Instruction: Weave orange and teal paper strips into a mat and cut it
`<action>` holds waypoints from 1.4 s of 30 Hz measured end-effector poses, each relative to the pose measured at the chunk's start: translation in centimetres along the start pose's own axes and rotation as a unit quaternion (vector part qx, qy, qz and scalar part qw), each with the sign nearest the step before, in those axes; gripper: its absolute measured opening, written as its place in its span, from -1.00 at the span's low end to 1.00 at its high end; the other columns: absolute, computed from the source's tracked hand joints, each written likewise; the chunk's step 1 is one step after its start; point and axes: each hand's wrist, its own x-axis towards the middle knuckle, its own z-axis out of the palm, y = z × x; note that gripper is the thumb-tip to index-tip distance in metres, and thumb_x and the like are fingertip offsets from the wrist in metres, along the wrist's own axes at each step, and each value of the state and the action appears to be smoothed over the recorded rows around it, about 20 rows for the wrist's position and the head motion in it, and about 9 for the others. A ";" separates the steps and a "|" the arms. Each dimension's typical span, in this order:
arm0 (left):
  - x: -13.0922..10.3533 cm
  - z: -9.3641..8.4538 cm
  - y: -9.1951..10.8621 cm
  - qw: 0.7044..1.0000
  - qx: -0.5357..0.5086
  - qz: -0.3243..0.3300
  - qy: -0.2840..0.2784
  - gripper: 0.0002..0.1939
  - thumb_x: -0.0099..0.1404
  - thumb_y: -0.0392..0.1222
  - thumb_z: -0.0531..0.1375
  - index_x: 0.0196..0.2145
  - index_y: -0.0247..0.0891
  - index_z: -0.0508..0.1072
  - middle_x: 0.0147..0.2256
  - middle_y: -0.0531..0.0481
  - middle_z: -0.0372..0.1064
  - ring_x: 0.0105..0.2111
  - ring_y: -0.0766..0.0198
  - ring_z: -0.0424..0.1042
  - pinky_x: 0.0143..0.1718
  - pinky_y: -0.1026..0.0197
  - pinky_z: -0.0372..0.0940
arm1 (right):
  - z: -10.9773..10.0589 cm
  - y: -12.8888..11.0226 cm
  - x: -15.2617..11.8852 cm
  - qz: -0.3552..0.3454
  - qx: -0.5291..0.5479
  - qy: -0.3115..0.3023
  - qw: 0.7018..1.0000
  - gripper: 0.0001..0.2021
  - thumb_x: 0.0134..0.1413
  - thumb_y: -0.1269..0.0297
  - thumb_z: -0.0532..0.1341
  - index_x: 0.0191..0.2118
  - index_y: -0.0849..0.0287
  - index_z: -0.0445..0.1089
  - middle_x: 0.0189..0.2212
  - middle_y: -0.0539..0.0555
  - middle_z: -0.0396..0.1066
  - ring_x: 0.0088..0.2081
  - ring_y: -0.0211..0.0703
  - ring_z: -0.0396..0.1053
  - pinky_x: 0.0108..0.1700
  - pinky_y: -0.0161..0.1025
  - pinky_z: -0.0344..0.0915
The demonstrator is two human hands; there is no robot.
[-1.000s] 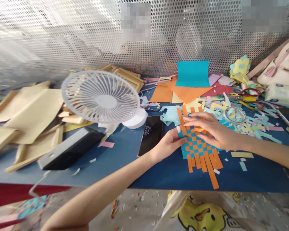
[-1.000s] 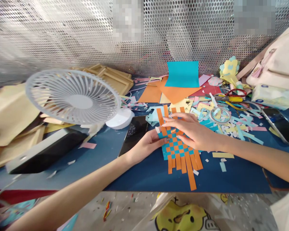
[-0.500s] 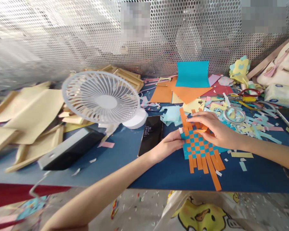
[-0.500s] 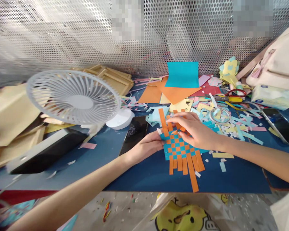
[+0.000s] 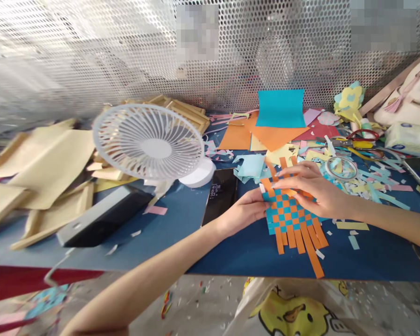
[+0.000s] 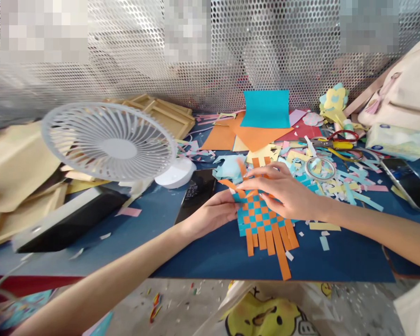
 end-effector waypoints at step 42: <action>-1.1 3.4 3.2 0.868 0.387 0.301 0.079 -0.61 0.40 -0.20 0.10 0.14 -0.23 0.44 0.01 -0.15 0.52 0.12 0.08 0.42 0.16 0.09 0.31 | -3.2 -4.3 2.3 -0.086 -0.206 0.172 0.960 -0.86 0.31 0.36 0.18 -0.10 0.00 0.43 -0.21 -0.03 0.52 -0.17 -0.11 0.36 -0.12 -0.10 0.25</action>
